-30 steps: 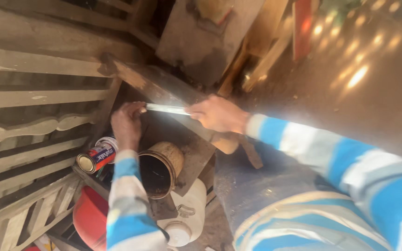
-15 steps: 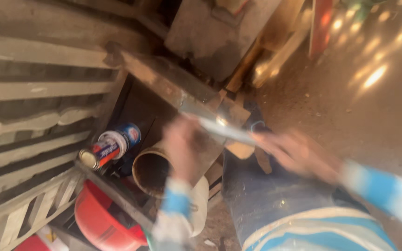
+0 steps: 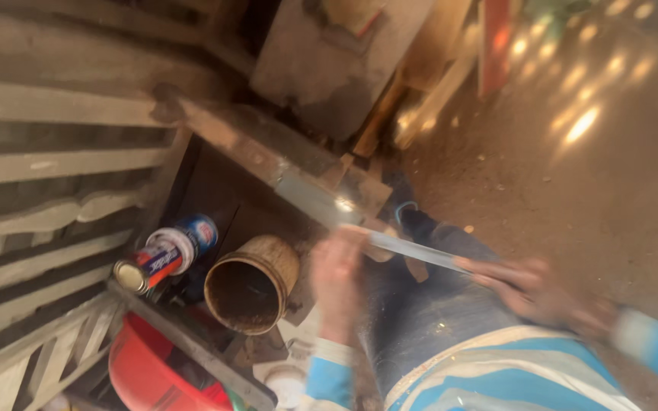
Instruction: The person files a flat metal strip using a hand file. They hold the metal piece by hand and move the tool across its edges at a workbench, occasionally dipping the piece into a container of liquid on the bench.
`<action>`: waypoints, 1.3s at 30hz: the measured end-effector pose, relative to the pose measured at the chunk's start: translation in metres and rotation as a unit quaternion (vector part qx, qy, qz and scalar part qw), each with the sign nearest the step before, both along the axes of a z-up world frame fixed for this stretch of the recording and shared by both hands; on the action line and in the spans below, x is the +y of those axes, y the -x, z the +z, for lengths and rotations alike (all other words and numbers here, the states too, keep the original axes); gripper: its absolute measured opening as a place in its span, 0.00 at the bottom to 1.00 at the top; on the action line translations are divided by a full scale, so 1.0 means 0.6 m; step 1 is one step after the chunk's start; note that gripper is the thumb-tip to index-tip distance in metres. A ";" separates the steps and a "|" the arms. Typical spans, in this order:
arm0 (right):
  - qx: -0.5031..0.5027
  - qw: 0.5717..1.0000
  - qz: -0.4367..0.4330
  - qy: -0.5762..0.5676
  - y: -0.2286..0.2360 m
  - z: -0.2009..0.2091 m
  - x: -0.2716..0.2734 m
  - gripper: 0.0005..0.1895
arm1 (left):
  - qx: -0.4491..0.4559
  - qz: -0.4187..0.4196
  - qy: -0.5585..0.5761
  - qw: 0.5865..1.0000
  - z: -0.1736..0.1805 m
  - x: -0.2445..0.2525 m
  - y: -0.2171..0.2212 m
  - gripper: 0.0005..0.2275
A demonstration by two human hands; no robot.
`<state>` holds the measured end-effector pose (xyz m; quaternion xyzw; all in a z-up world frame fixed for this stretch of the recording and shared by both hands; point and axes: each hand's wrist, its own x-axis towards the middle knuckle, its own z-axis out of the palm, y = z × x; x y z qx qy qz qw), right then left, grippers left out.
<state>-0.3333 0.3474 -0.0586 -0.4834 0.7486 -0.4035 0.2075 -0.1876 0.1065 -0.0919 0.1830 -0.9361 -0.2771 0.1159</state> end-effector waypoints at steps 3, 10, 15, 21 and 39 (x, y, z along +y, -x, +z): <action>-0.172 0.933 0.031 -0.315 0.007 -0.016 -0.044 0.25 | -0.043 0.044 -0.069 0.996 -0.019 -0.033 -0.003 0.11; -0.166 0.982 0.060 -0.067 0.024 -0.178 -0.324 0.19 | -0.091 0.084 0.003 0.992 -0.099 -0.355 -0.004 0.06; -0.172 0.956 0.077 -0.224 0.016 -0.130 -0.223 0.16 | 0.006 0.029 -0.005 1.000 -0.048 -0.249 0.004 0.08; -0.060 0.998 -0.002 -0.014 -0.019 -0.040 0.037 0.19 | -0.024 0.010 -0.014 1.000 -0.014 0.014 -0.027 0.15; -0.173 0.890 0.028 -0.421 -0.005 -0.073 -0.032 0.26 | -0.065 0.061 -0.056 0.994 -0.011 -0.075 -0.007 0.08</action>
